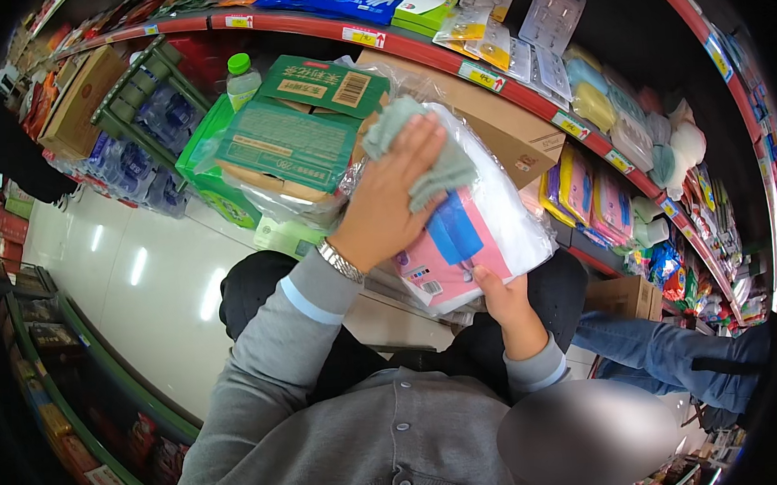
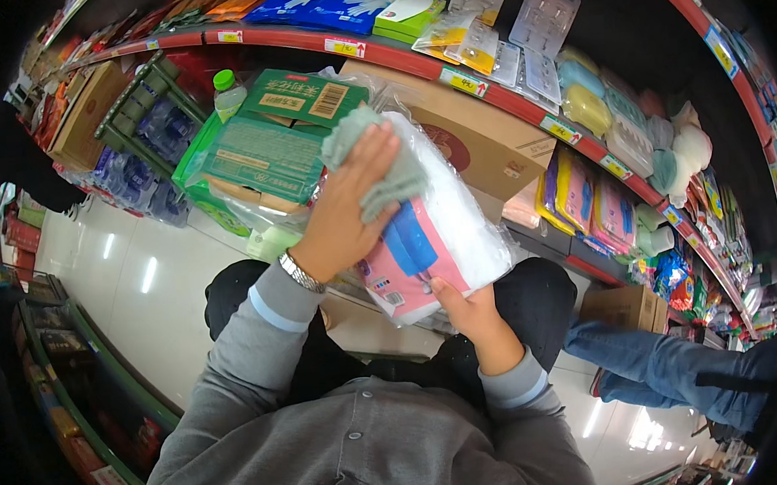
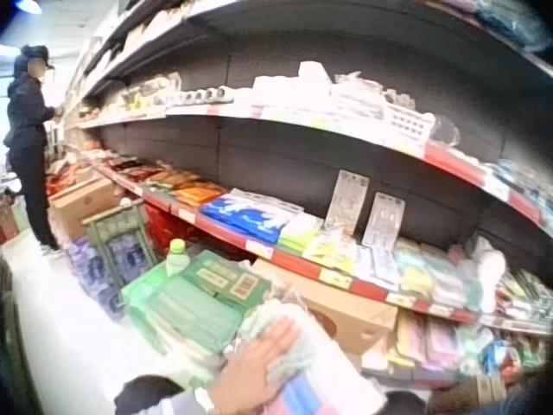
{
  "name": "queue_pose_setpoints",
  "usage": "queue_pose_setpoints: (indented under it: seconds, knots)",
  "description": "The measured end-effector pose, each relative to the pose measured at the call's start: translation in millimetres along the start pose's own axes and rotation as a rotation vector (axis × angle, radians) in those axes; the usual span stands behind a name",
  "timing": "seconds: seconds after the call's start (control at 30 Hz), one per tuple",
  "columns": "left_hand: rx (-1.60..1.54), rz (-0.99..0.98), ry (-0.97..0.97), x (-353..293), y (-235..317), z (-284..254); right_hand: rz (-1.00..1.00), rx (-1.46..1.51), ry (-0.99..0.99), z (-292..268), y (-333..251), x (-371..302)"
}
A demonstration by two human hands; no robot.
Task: The person organizes packaged goods on lower store shelves, picking up items, wiping them with a cloth, and placing them back in neat stacks. The person handles multiple colorful packages and a small cardboard box, arranging them methodically.
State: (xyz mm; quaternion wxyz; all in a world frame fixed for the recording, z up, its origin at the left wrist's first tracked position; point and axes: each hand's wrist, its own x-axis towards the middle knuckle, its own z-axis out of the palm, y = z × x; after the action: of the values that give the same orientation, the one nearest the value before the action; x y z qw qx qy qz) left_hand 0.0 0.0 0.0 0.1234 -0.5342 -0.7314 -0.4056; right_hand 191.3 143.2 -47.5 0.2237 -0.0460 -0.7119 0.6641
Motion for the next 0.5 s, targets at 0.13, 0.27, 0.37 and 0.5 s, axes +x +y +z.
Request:
queue_pose_setpoints:
  seconds: [0.13, 0.27, 0.37, 0.5]
  knots:
    - [-0.070, -0.092, 0.096, -4.3, -13.4, 5.2, 0.006, 0.118, 0.162, -3.1, 6.8, -1.4]
    - [-0.120, -0.005, -0.011, -8.8, 3.3, 14.5, -0.029, 0.256, 0.323, -5.2, 7.8, 4.2]
    - [-0.202, 0.030, -0.137, -16.0, 41.6, 20.1, -0.039, 0.342, 0.379, -7.2, 5.6, 10.8]
    - [-0.055, 0.244, -0.325, -19.6, 65.3, 26.9, 0.024, 0.321, 0.393, -18.7, 9.6, 8.6]
